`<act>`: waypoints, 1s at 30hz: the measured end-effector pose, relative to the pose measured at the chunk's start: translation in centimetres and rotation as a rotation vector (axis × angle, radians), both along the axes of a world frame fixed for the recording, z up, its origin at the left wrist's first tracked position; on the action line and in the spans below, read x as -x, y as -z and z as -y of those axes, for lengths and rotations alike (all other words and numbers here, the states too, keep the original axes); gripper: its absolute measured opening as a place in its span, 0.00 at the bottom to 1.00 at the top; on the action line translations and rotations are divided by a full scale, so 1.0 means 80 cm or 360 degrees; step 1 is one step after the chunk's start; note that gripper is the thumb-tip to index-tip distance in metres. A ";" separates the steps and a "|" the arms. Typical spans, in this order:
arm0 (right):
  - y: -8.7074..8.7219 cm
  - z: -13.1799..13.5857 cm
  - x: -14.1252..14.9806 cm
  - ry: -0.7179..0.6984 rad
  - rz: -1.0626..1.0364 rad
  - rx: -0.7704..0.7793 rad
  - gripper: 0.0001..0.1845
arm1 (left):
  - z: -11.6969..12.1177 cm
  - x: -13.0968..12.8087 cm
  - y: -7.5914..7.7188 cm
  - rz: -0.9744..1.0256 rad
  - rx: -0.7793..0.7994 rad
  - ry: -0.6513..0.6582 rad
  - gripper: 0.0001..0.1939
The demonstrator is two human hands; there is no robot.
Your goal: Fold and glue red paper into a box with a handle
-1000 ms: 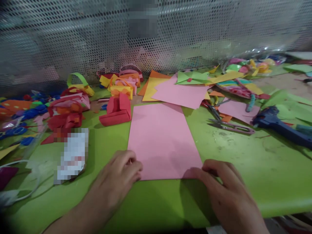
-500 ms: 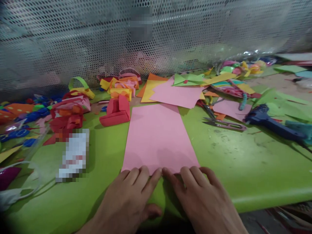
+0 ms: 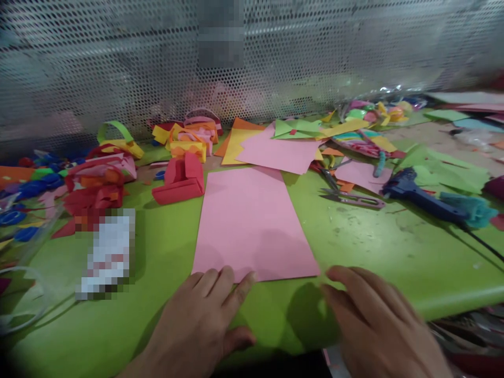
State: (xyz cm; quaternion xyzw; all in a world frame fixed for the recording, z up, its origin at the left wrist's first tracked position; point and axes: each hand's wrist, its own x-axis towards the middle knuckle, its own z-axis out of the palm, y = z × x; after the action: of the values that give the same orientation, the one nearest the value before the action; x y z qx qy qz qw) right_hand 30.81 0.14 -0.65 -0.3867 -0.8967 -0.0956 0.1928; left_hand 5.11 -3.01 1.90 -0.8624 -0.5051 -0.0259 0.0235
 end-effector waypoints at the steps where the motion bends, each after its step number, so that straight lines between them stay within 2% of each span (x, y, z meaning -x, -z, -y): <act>1: 0.001 -0.001 0.012 -0.0099 0.0012 0.0000 0.21 | 0.000 -0.001 0.000 -0.0005 -0.0001 0.0001 0.37; 3: 0.005 -0.004 0.035 -0.0250 0.0010 0.0005 0.20 | 0.001 -0.002 0.000 -0.0014 -0.0019 -0.0006 0.39; 6: 0.015 -0.005 0.051 -0.0304 0.0005 0.0005 0.20 | 0.010 0.010 0.001 -0.0006 -0.0090 -0.0006 0.38; 9: 0.025 -0.005 0.045 -0.0358 0.0052 0.0026 0.21 | 0.030 0.041 -0.002 -0.0033 -0.0162 -0.0005 0.32; 12: 0.031 -0.006 0.037 -0.0378 0.0041 0.0032 0.22 | 0.051 0.073 -0.010 -0.0074 -0.0277 -0.0097 0.26; 14: 0.032 -0.008 0.035 -0.0373 0.0005 0.0019 0.22 | 0.057 0.083 -0.014 -0.0044 -0.0387 -0.0145 0.22; 18: 0.030 -0.010 0.035 -0.0391 0.0007 0.0000 0.20 | 0.044 0.064 -0.013 0.0255 -0.0484 -0.0234 0.14; 21: 0.027 -0.014 0.035 -0.0389 0.0063 0.0062 0.20 | 0.022 0.040 -0.006 0.0398 -0.0365 -0.0187 0.12; 25: 0.020 -0.025 0.036 -0.0472 0.0005 0.0068 0.23 | 0.000 0.030 0.005 0.0280 -0.0231 -0.0118 0.06; 30: 0.006 -0.035 0.045 -0.0442 -0.0030 0.0024 0.20 | -0.009 0.033 0.002 0.0041 -0.0342 0.0040 0.13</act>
State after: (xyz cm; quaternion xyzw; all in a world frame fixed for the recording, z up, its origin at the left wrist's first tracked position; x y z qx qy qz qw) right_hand 27.20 2.95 -1.12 -0.2612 -0.9405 -0.0576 0.2098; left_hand 2.45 -2.31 1.75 -0.8607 -0.4889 -0.0912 0.1092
